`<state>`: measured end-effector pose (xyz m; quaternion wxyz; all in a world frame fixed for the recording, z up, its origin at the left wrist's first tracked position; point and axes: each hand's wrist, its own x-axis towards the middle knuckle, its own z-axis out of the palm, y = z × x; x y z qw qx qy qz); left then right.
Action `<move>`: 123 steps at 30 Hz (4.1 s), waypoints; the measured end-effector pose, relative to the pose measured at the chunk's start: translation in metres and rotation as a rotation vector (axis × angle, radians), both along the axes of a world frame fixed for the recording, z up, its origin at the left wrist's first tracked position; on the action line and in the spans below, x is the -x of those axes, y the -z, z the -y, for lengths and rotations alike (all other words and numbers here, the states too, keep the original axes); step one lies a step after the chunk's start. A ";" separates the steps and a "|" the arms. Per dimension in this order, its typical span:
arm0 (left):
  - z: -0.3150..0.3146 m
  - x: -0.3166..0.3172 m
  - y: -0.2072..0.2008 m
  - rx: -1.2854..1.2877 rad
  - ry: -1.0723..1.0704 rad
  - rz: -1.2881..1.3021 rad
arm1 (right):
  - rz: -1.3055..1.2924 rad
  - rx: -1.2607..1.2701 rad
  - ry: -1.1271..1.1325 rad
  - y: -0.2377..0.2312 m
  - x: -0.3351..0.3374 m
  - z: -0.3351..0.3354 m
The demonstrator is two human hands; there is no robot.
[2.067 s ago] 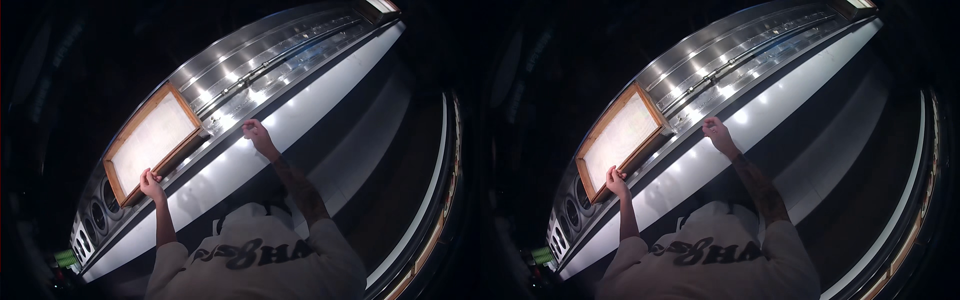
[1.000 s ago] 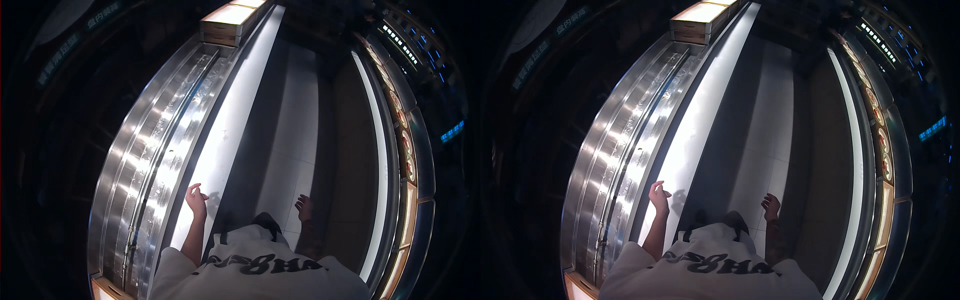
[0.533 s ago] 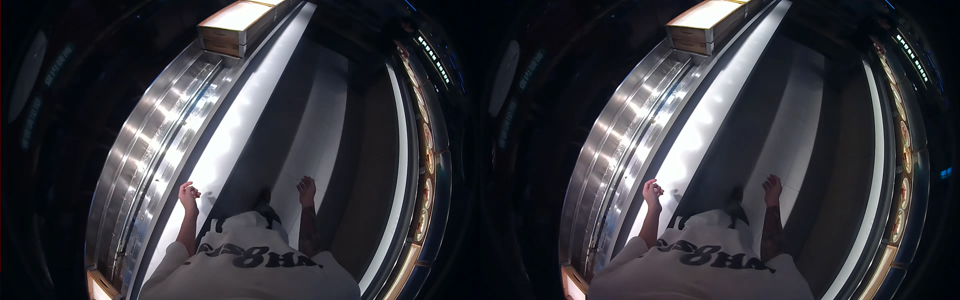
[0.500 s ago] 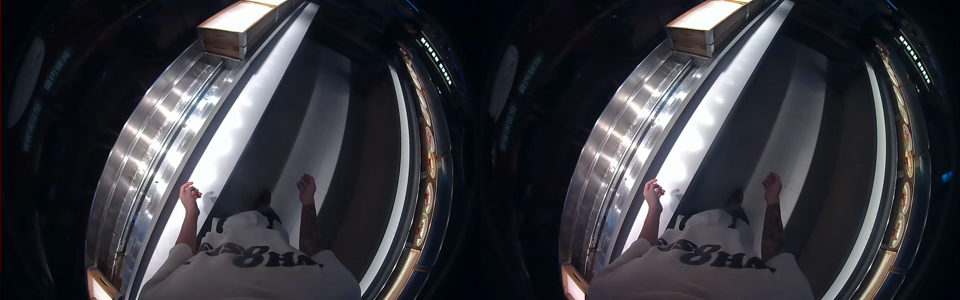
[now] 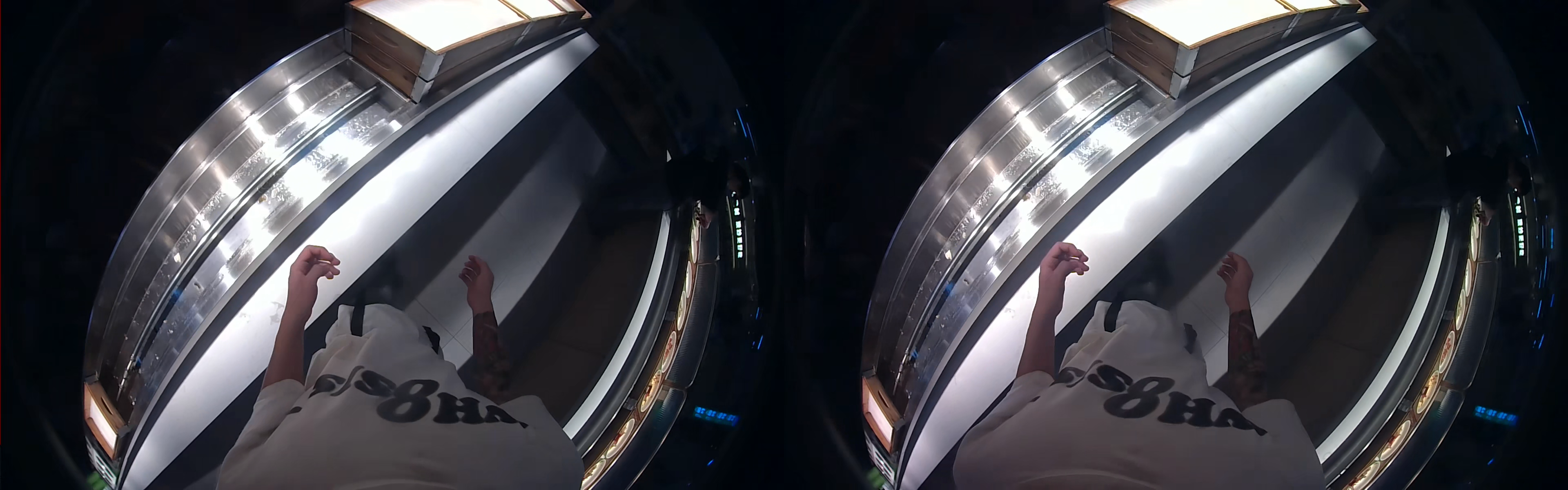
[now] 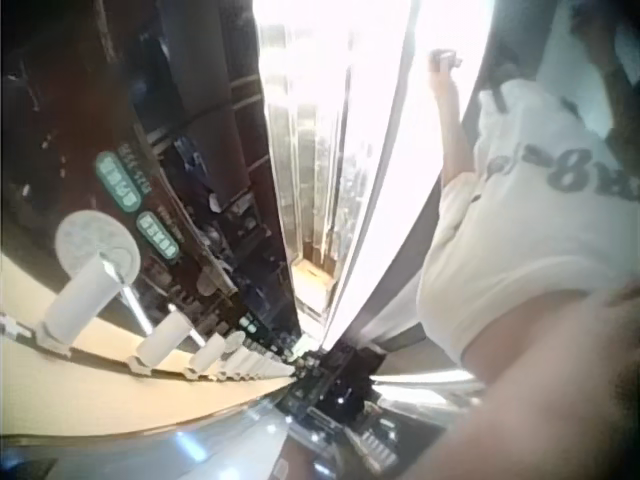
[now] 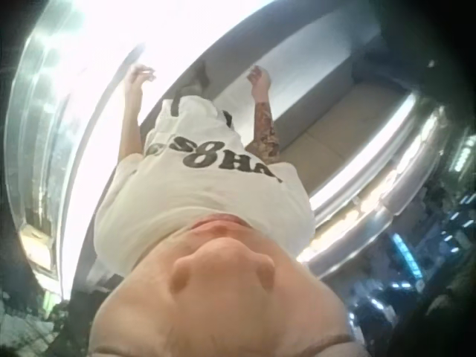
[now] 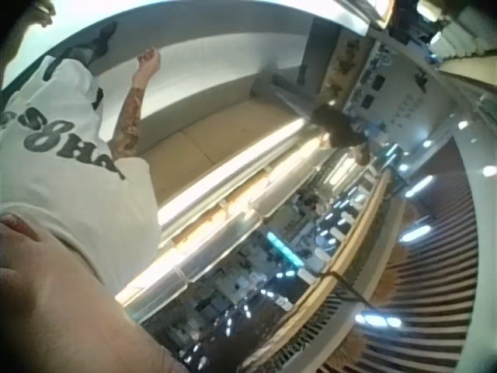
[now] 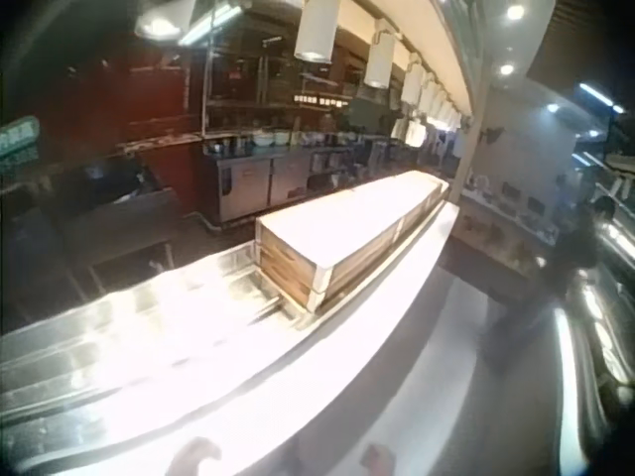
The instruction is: The recorder is reorganizing and sliding wooden food trays along a restaurant conveyor belt system.
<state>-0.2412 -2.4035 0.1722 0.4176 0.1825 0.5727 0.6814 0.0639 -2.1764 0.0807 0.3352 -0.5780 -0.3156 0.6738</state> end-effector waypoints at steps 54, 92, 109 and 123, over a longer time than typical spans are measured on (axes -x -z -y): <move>-0.447 0.044 -0.142 0.231 -0.808 -0.249 | -0.044 -0.725 -0.105 -0.130 0.197 -0.589; -0.394 0.154 -0.082 0.232 -0.744 -0.200 | 0.148 -0.926 -0.249 -0.191 0.276 -0.667; -0.341 0.156 -0.079 0.295 -0.819 -0.128 | 0.158 -0.763 -0.939 -0.235 0.308 -0.691; -0.369 0.145 -0.077 0.379 -0.838 -0.085 | 0.342 -0.416 -1.079 -0.245 0.388 -0.692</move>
